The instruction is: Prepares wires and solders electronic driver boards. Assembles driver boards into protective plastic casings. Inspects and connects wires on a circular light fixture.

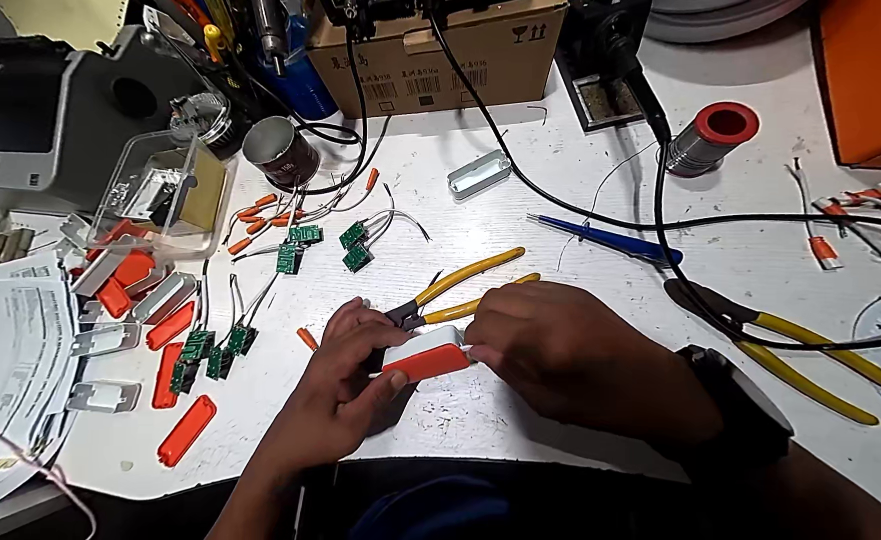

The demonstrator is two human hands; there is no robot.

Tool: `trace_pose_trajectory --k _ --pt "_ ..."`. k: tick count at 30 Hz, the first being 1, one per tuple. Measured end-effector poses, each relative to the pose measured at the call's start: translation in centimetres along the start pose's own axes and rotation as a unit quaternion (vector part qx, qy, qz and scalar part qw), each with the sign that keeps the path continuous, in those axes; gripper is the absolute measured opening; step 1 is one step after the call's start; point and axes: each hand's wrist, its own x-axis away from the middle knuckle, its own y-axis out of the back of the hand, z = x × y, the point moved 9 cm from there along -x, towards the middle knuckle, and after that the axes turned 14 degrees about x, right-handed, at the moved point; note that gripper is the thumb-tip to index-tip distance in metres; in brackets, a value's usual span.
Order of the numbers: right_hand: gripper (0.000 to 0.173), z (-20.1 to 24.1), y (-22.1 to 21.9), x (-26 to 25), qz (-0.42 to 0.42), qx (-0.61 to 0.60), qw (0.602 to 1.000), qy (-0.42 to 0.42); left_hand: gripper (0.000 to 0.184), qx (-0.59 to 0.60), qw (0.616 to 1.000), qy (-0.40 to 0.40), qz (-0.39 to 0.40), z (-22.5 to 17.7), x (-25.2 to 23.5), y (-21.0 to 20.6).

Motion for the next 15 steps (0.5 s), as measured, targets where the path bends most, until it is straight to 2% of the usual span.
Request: trace_pose_trajectory --k 3,6,10,15 --pt "0.024 -0.6 0.7 0.1 -0.006 -0.059 0.998 -0.022 0.027 0.003 1.000 -0.006 -0.009 -0.1 -0.1 0.2" --pt "0.034 -0.8 1.0 0.0 -0.007 -0.050 0.998 -0.029 0.027 0.005 1.000 -0.003 -0.013 -0.1 -0.2 0.2" --pt "0.039 -0.8 0.0 0.1 0.011 -0.082 0.996 -0.027 0.029 0.014 1.000 -0.003 -0.014 -0.4 -0.4 0.0" --pt "0.028 -1.0 -1.1 0.2 0.049 -0.101 0.993 -0.022 0.035 0.043 0.999 0.029 0.008 -0.1 -0.7 -0.8"
